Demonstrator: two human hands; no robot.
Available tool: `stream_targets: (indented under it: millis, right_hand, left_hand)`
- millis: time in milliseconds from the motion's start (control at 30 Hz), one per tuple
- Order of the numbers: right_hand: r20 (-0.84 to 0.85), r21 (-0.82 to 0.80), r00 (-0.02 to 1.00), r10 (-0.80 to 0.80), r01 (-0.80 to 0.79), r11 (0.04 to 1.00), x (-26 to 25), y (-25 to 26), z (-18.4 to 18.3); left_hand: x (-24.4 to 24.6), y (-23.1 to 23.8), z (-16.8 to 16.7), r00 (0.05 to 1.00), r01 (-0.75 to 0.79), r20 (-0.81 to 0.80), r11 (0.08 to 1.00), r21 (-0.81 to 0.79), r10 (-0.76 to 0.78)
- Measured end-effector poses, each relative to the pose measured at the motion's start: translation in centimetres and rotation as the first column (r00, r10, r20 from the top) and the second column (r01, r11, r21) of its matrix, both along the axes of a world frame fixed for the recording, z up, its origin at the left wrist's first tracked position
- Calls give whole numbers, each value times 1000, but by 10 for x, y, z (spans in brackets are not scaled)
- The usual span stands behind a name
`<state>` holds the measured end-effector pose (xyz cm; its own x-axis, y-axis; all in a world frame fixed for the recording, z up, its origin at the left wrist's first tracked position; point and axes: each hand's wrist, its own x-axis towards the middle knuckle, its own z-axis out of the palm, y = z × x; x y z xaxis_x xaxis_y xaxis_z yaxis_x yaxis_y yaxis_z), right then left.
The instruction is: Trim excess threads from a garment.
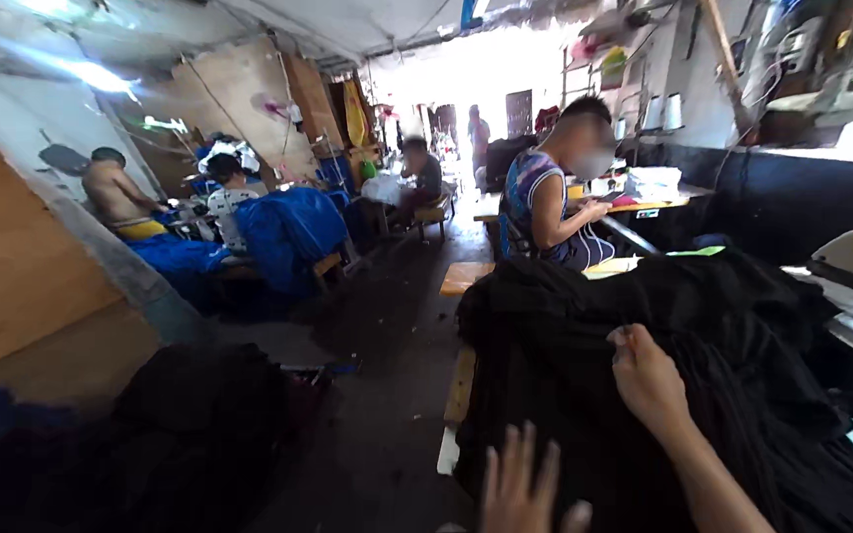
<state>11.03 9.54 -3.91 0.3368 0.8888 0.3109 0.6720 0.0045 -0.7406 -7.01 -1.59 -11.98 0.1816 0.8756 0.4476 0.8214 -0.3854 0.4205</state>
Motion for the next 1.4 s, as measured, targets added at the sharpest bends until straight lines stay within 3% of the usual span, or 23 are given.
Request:
stream_targets:
  millis: [67, 167, 267, 367, 433, 700, 833, 933, 1000, 1133, 1233, 1333, 1400]
  right_hand:
    - [-89, 118, 992, 92, -82, 990, 10, 1, -9]
    - [-92, 281, 955, 282, -247, 927, 2, -21, -17]
    - [10, 294, 873, 488, -469, 833, -26, -59, -34]
    - [44, 10, 777, 628, -629, 777, -44, -101, -44]
    - [112, -76, 757, 644, -639, 765, -46, -113, -51]
    - [43, 48, 780, 624, -625, 779, -23, -127, -45]
    - [233, 29, 855, 464, -483, 875, 5, -139, -38]
    - [430, -159, 795, 428, -400, 903, 12, -145, -39]
    - [472, -231, 769, 431, -364, 902, 8, -145, -37]
    - [176, -200, 800, 573, -541, 817, 19, -138, -17]
    - [-214, 82, 687, 695, -696, 713, 10, -126, -16]
    - [-445, 269, 568, 692, -652, 708, -13, -110, -45]
    - [-465, 290, 615, 638, -575, 765, -21, -101, -71]
  left_hand:
    - [-51, 2, -27, 970, -242, -35, 970, -6, 242]
    - [-113, -9, -16, 906, -409, 72, 907, -97, 416]
    - [-124, -20, 0, 913, -318, 248, 946, -66, 324]
    - [-105, -24, 4, 911, -170, 378, 985, -24, 167]
    - [-89, -24, 1, 901, -128, 418, 992, 10, 112]
    - [-54, -12, 7, 914, -108, 400, 992, 72, 70]
    - [-53, -7, 6, 946, -17, 323, 995, 97, -16]
    - [-50, -5, -10, 964, 32, 258, 992, 124, -63]
    - [-51, -7, -15, 978, 48, 195, 991, 127, -73]
    - [-53, -19, 16, 985, 135, 129, 982, -134, -117]
    - [-45, -22, 38, 987, 134, 126, 954, -269, -103]
    - [-26, -14, 39, 978, 58, 206, 962, -266, -2]
    - [-11, -6, 28, 972, -6, 226, 975, -222, 58]
